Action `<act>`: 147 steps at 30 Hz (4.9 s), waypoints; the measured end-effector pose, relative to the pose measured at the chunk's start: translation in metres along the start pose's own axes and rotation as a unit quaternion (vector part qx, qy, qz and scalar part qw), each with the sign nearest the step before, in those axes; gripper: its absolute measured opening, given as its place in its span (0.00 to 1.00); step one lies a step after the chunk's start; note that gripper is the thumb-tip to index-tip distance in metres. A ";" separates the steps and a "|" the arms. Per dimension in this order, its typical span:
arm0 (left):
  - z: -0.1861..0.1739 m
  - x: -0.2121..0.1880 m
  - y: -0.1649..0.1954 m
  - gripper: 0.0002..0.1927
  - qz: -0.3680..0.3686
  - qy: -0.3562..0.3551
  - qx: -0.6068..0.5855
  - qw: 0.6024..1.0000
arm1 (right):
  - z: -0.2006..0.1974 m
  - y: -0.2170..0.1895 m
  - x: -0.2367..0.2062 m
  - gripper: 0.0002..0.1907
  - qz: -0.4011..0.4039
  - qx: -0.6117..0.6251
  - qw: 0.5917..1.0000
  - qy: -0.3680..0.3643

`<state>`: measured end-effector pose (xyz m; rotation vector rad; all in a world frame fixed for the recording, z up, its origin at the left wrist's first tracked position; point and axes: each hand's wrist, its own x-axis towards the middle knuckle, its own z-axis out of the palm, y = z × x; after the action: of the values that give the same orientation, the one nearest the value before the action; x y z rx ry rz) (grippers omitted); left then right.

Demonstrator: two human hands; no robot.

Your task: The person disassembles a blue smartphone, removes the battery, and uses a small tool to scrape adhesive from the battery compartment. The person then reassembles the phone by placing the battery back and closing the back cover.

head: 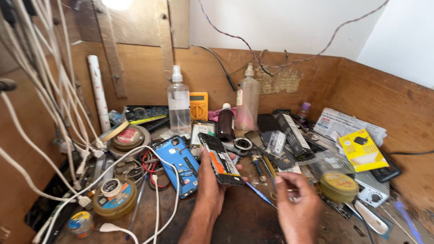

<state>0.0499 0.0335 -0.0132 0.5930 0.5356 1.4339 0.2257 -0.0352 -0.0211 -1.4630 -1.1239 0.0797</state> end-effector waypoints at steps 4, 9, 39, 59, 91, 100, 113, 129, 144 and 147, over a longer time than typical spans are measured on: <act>-0.001 0.006 -0.003 0.38 -0.009 0.001 -0.028 1.000 | -0.003 0.008 0.009 0.07 -0.001 -0.036 0.999 0.002; 0.000 0.008 -0.021 0.36 -0.023 0.000 -0.043 0.999 | 0.009 0.003 0.001 0.07 -0.096 -0.003 0.995 0.014; -0.004 0.032 -0.062 0.32 0.021 -0.052 -0.077 0.995 | 0.081 -0.106 -0.033 0.07 -0.394 0.051 0.888 -0.230; 0.005 0.025 -0.054 0.38 -0.013 -0.064 -0.116 0.991 | 0.150 -0.243 -0.128 0.04 -0.685 0.024 0.646 -0.336; 0.017 0.008 -0.028 0.38 -0.061 -0.040 -0.122 0.990 | 0.153 -0.227 -0.130 0.06 -0.741 0.123 0.605 -0.264; 0.010 0.013 -0.032 0.38 -0.042 -0.066 -0.118 0.990 | 0.096 -0.239 -0.105 0.08 -0.620 0.114 0.698 -0.339; 0.004 0.018 -0.037 0.38 -0.030 -0.068 -0.093 0.993 | 0.100 -0.242 -0.101 0.25 -0.382 0.185 0.711 -0.562; 0.007 0.019 -0.039 0.40 -0.040 -0.069 -0.103 0.991 | 0.070 -0.279 -0.092 0.20 -0.451 0.167 0.759 -0.439; 0.009 0.021 -0.025 0.41 -0.057 -0.088 -0.157 0.982 | -0.045 -0.026 0.037 0.15 0.324 0.634 0.671 -0.205; 0.011 0.019 -0.018 0.45 -0.054 -0.125 -0.159 0.978 | -0.043 0.019 0.023 0.20 0.256 0.664 0.644 -0.281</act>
<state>0.0714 0.0511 -0.0167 0.4699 0.1309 1.2854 0.2758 -0.0481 -0.0119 -0.2735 -0.6719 1.5299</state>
